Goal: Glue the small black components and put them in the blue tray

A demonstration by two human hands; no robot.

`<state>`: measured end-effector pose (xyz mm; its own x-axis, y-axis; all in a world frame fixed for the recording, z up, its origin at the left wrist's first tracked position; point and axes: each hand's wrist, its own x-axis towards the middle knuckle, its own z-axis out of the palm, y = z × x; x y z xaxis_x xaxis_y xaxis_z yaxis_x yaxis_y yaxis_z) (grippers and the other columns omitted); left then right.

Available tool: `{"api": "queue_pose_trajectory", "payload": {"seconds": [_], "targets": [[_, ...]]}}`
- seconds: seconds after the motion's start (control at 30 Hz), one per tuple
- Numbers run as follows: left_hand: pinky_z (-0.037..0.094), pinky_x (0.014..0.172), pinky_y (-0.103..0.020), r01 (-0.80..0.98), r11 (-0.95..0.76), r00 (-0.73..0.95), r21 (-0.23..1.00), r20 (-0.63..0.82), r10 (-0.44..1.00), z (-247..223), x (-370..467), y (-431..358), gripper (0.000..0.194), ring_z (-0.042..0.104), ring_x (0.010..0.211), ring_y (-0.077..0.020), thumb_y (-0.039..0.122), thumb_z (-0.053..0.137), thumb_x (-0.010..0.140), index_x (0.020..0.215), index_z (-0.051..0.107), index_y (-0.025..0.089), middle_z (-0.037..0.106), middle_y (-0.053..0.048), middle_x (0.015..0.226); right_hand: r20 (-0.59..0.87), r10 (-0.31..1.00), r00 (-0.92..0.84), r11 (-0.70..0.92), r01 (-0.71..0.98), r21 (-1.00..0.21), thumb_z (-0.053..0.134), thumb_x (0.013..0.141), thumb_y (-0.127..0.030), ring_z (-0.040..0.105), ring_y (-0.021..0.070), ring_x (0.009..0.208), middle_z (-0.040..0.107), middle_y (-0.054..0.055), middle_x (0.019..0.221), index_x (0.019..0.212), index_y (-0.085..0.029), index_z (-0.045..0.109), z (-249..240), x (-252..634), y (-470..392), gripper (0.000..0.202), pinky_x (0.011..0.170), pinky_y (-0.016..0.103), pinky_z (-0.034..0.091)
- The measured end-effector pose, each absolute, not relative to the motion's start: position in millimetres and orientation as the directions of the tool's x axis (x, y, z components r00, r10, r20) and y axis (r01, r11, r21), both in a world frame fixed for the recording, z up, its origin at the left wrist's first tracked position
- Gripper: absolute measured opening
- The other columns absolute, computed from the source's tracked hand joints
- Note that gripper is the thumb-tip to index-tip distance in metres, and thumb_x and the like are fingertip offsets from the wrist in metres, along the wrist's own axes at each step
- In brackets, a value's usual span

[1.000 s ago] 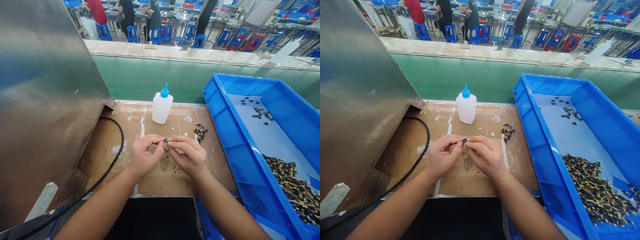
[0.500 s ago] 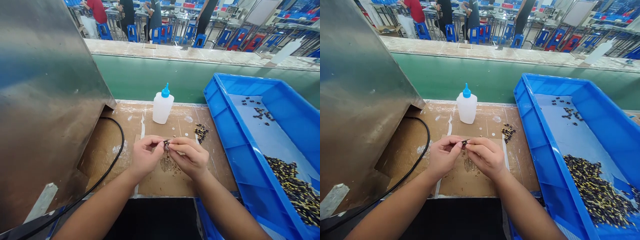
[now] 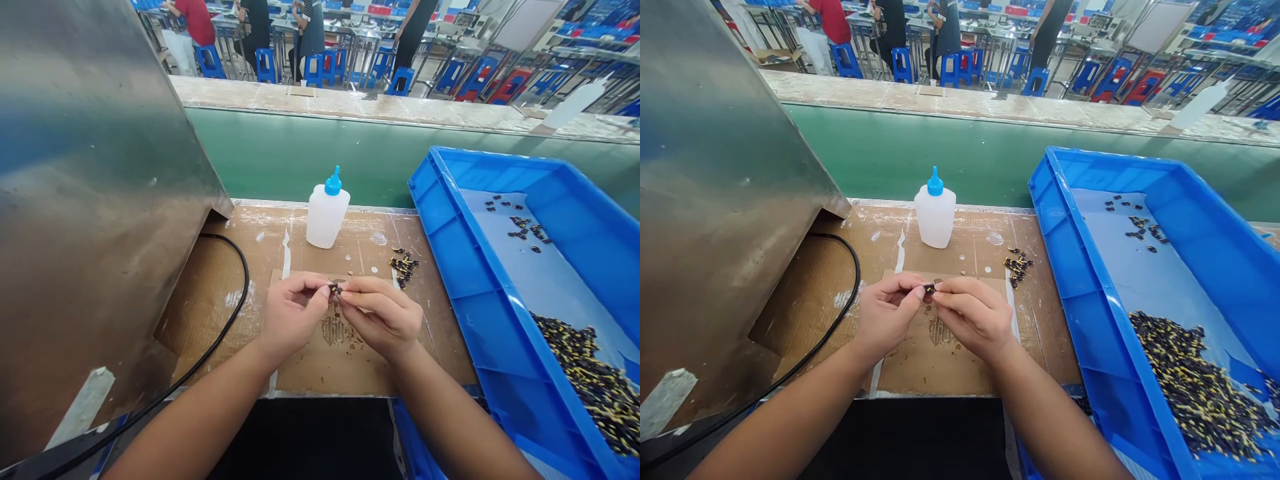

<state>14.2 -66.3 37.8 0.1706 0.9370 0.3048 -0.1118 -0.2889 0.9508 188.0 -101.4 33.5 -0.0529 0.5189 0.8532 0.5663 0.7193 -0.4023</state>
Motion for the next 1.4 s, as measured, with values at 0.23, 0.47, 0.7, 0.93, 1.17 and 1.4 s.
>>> {"api": "queue_pose_trajectory", "payload": {"seconds": [0.23,0.47,0.7,0.93,1.17,1.4], "targets": [[0.064,0.070,-0.025,-0.135,-0.216,0.184,0.967,0.238,0.954,38.5,14.5,-66.4,0.010,0.075,0.072,-0.0151,0.017,0.071,0.087,0.082,0.080,0.017,0.081,-0.007,0.084,0.857,0.511,-0.067,0.734,0.553,-0.394,0.079,0.091,-0.004,0.081,0.0185,0.086,0.081,0.006,0.100,0.108,-0.024,0.076,34.6,188.7,-100.7,0.027,0.077,0.031,0.072],[0.064,0.070,-0.024,-0.207,-0.175,0.207,0.963,0.218,0.954,41.1,14.8,-65.6,0.010,0.075,0.072,-0.0144,0.016,0.072,0.086,0.081,0.080,0.017,0.081,-0.006,0.082,0.856,0.512,-0.069,0.740,0.541,-0.400,0.080,0.090,-0.002,0.081,0.0191,0.087,0.081,0.006,0.103,0.109,-0.025,0.077,33.9,189.3,-100.9,0.029,0.077,0.032,0.072],[0.065,0.070,-0.025,-0.229,-0.152,0.216,0.961,0.203,0.955,42.0,14.5,-65.1,0.009,0.075,0.070,-0.0148,0.016,0.072,0.086,0.081,0.080,0.017,0.081,-0.006,0.081,0.862,0.503,-0.065,0.745,0.537,-0.394,0.080,0.090,-0.002,0.081,0.0198,0.086,0.082,0.006,0.104,0.110,-0.025,0.078,35.6,188.7,-101.3,0.030,0.077,0.033,0.073],[0.067,0.073,-0.028,-0.202,-0.218,0.190,0.955,0.256,0.948,40.0,13.4,-65.9,0.011,0.077,0.075,-0.0167,0.017,0.071,0.090,0.084,0.080,0.018,0.082,-0.007,0.085,0.865,0.500,-0.044,0.745,0.531,-0.404,0.082,0.088,-0.001,0.082,0.0198,0.089,0.082,0.006,0.107,0.111,-0.024,0.078,34.1,187.7,-101.6,0.033,0.080,0.033,0.073],[0.068,0.087,-0.028,-0.150,-0.344,0.166,0.927,0.367,0.916,36.4,11.3,-69.2,0.011,0.080,0.093,-0.0172,0.018,0.070,0.098,0.099,0.081,0.020,0.084,-0.007,0.101,0.827,0.558,-0.068,0.728,0.518,-0.449,0.081,0.090,-0.005,0.080,0.0205,0.093,0.079,0.008,0.110,0.113,-0.024,0.076,33.6,189.2,-99.7,0.030,0.083,0.036,0.073],[0.067,0.066,-0.026,-0.187,-0.198,0.229,0.962,0.239,0.944,42.3,12.3,-65.9,0.016,0.076,0.068,-0.0145,0.031,0.073,0.100,0.100,0.079,0.017,0.082,-0.008,0.088,0.780,0.620,-0.080,0.687,0.535,-0.492,0.078,0.093,-0.007,0.077,0.0202,0.092,0.076,0.006,0.105,0.107,-0.026,0.076,34.6,192.3,-98.4,0.023,0.078,0.035,0.070]]}}
